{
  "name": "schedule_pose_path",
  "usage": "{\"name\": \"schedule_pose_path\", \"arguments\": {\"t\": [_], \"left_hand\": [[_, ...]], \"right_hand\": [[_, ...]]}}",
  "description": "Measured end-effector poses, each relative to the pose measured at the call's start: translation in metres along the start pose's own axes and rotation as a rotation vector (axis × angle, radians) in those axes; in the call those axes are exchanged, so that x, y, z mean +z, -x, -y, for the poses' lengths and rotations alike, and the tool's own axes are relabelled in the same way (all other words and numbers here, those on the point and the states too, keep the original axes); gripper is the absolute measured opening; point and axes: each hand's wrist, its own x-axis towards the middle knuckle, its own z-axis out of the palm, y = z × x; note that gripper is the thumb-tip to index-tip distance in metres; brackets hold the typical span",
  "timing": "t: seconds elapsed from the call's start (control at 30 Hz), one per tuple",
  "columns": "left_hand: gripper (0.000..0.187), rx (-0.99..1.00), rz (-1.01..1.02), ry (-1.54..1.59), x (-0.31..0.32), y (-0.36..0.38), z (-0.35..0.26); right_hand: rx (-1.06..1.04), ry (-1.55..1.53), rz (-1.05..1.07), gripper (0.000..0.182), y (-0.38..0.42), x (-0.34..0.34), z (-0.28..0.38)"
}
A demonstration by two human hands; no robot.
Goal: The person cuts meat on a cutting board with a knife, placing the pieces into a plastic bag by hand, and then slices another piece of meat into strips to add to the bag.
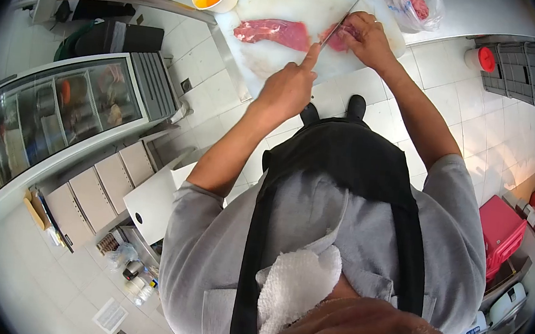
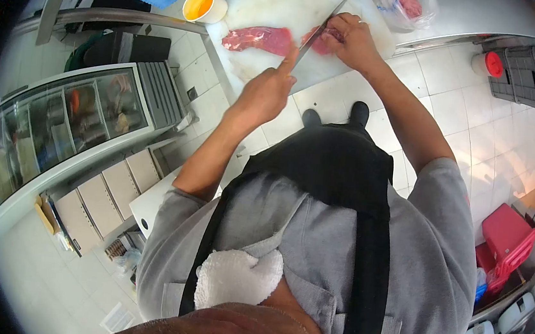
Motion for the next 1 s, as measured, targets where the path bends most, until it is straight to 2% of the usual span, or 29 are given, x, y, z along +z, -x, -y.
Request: {"name": "schedule_pose_path", "arguments": {"t": [0.07, 0.13, 0.2, 0.23, 0.27, 0.33, 0.43, 0.47, 0.53, 0.57, 0.6, 0.67, 0.7, 0.77, 0.83, 0.87, 0.9, 0.93, 1.0], "left_hand": [[0.066, 0.085, -0.145, 0.043, 0.034, -0.036, 0.009], [0.065, 0.081, -0.130, 0.073, 0.018, -0.081, 0.012], [0.063, 0.199, -0.185, 0.223, 0.012, -0.102, 0.018], [0.061, 0.141, -0.122, 0.141, 0.001, -0.090, 0.011], [0.061, 0.149, -0.127, 0.133, 0.000, -0.074, 0.009], [0.062, 0.110, -0.166, 0.117, 0.008, -0.036, 0.010], [0.062, 0.005, -0.016, 0.057, 0.002, 0.004, 0.001], [0.062, 0.006, -0.013, 0.057, 0.009, -0.004, 0.002], [0.064, 0.092, -0.184, 0.118, 0.037, -0.031, 0.003], [0.063, 0.020, -0.090, 0.069, 0.030, -0.057, -0.003], [0.063, 0.023, -0.103, 0.067, 0.024, -0.080, 0.008], [0.065, 0.227, -0.204, 0.315, 0.021, -0.105, 0.020], [0.062, 0.206, -0.181, 0.187, 0.014, -0.099, 0.022], [0.061, 0.191, -0.199, 0.174, 0.014, -0.065, 0.018], [0.060, 0.161, -0.196, 0.168, 0.013, -0.024, 0.012], [0.059, 0.107, -0.102, 0.127, 0.005, -0.005, 0.004], [0.059, 0.054, -0.011, 0.087, 0.000, 0.001, 0.000], [0.059, 0.055, -0.007, 0.088, 0.003, -0.005, 0.000], [0.060, 0.059, -0.101, 0.084, 0.033, -0.025, 0.007]], "right_hand": [[-0.029, 0.079, 0.043, 0.025, 0.006, 0.002, 0.003], [-0.035, 0.096, -0.002, 0.025, 0.001, 0.005, 0.000], [-0.054, 0.045, 0.001, 0.025, 0.007, 0.004, -0.002], [-0.072, -0.007, -0.013, 0.024, 0.000, 0.000, -0.003], [-0.077, -0.004, -0.024, 0.024, -0.002, -0.001, -0.004], [0.020, -0.201, -0.073, 0.022, 0.006, -0.002, 0.004], [-0.016, -0.043, 0.007, 0.020, 0.005, -0.002, -0.002], [-0.013, -0.043, 0.007, 0.020, 0.002, -0.002, -0.004], [-0.029, -0.003, 0.002, 0.020, 0.003, 0.002, -0.003], [-0.032, -0.011, 0.013, 0.020, 0.005, 0.005, 0.000], [-0.041, -0.003, 0.022, 0.020, 0.002, 0.004, -0.001], [-0.055, 0.015, 0.040, 0.021, 0.006, -0.002, 0.001], [-0.038, -0.054, -0.006, 0.023, 0.006, -0.003, 0.002], [-0.027, -0.162, -0.062, 0.026, 0.007, -0.006, -0.002], [-0.043, -0.142, -0.063, 0.025, 0.007, -0.008, 0.001], [-0.065, -0.117, -0.060, 0.025, 0.008, -0.009, 0.003], [-0.058, -0.116, -0.061, 0.025, 0.008, -0.008, 0.002], [-0.058, -0.051, -0.007, 0.025, 0.006, -0.007, 0.001], [-0.057, 0.009, 0.059, 0.024, 0.005, -0.006, -0.003]]}}
